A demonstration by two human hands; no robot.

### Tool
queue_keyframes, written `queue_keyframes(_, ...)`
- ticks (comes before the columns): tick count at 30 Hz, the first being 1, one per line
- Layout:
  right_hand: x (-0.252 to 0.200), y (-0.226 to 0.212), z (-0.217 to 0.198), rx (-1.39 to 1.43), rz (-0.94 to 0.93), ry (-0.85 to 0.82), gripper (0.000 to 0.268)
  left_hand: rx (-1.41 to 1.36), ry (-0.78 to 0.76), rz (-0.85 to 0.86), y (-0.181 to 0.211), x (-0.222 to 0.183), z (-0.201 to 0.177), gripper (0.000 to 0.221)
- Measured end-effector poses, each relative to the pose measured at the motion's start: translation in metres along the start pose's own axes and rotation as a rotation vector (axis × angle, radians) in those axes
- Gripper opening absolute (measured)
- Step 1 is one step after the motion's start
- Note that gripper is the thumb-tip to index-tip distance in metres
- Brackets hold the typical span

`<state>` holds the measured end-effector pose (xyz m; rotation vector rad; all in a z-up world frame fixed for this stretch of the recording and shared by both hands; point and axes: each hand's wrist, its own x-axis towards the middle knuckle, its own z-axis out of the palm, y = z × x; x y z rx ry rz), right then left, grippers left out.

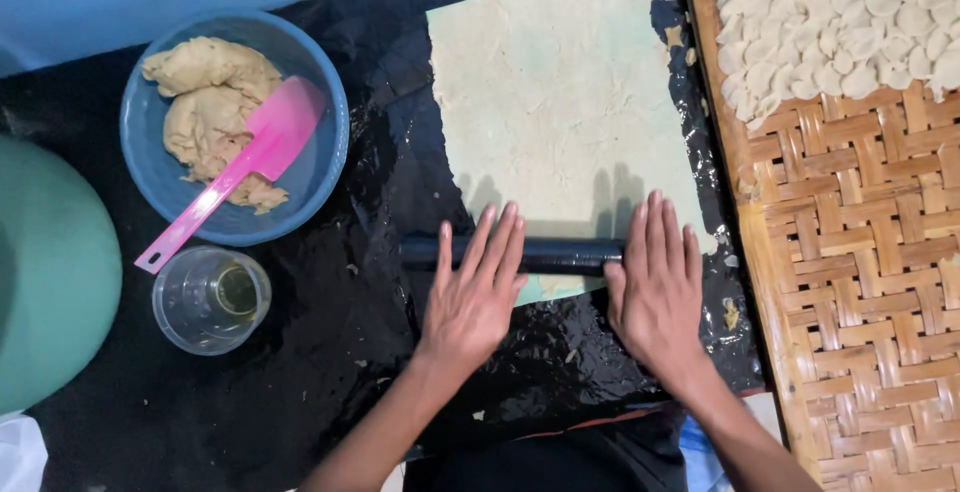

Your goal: Flattening and shaping dough using a rolling pin on a black surface.

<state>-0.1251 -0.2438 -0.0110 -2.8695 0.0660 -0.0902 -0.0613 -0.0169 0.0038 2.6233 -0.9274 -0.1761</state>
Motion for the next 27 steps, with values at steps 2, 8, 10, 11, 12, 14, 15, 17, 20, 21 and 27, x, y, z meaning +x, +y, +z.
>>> queue_keyframes(2, -0.014, -0.005, 0.0, -0.014, -0.003, -0.011, 0.068, -0.008, 0.023, 0.004, 0.007, -0.017, -0.001, 0.066)
queue_keyframes(8, -0.051, -0.008, -0.003, -0.026, -0.07, -0.06, 0.064, 0.078, 0.06, -0.011, 0.018, -0.055, 0.003, 0.062)
queue_keyframes(10, -0.048, -0.005, -0.008, -0.026, -0.093, -0.074, 0.063, 0.147, 0.073, -0.005, 0.015, -0.056, -0.001, 0.065)
queue_keyframes(11, -0.042, -0.002, -0.01, 0.0, -0.142, -0.062, 0.062, 0.083, 0.131, 0.009, 0.012, -0.053, -0.005, 0.059)
queue_keyframes(12, -0.038, 0.001, -0.014, 0.025, -0.19, -0.058, 0.062, 0.013, 0.184, 0.021, 0.01, -0.052, -0.008, 0.054)
queue_keyframes(14, -0.029, 0.011, -0.023, 0.059, -0.262, 0.013, 0.063, 0.021, 0.194, 0.038, 0.012, -0.048, -0.019, 0.049)
queue_keyframes(15, -0.023, 0.015, -0.028, 0.097, -0.33, 0.083, 0.064, 0.03, 0.2, 0.055, 0.012, -0.047, -0.025, 0.047)
queue_keyframes(17, -0.025, 0.023, -0.04, 0.143, -0.402, 0.123, 0.058, 0.013, 0.219, -0.03, 0.018, -0.053, -0.032, 0.048)
queue_keyframes(20, -0.029, 0.04, -0.029, 0.171, -0.546, 0.069, 0.043, -0.048, 0.248, -0.239, 0.026, -0.07, -0.035, 0.052)
queue_keyframes(21, -0.031, 0.047, -0.021, 0.145, -0.613, -0.027, 0.034, -0.1, 0.257, -0.359, 0.03, -0.076, -0.034, 0.054)
queue_keyframes(27, -0.004, 0.03, -0.022, 0.303, -0.765, -0.034, 0.033, -0.211, 0.304, -0.558, 0.036, -0.099, -0.017, 0.049)
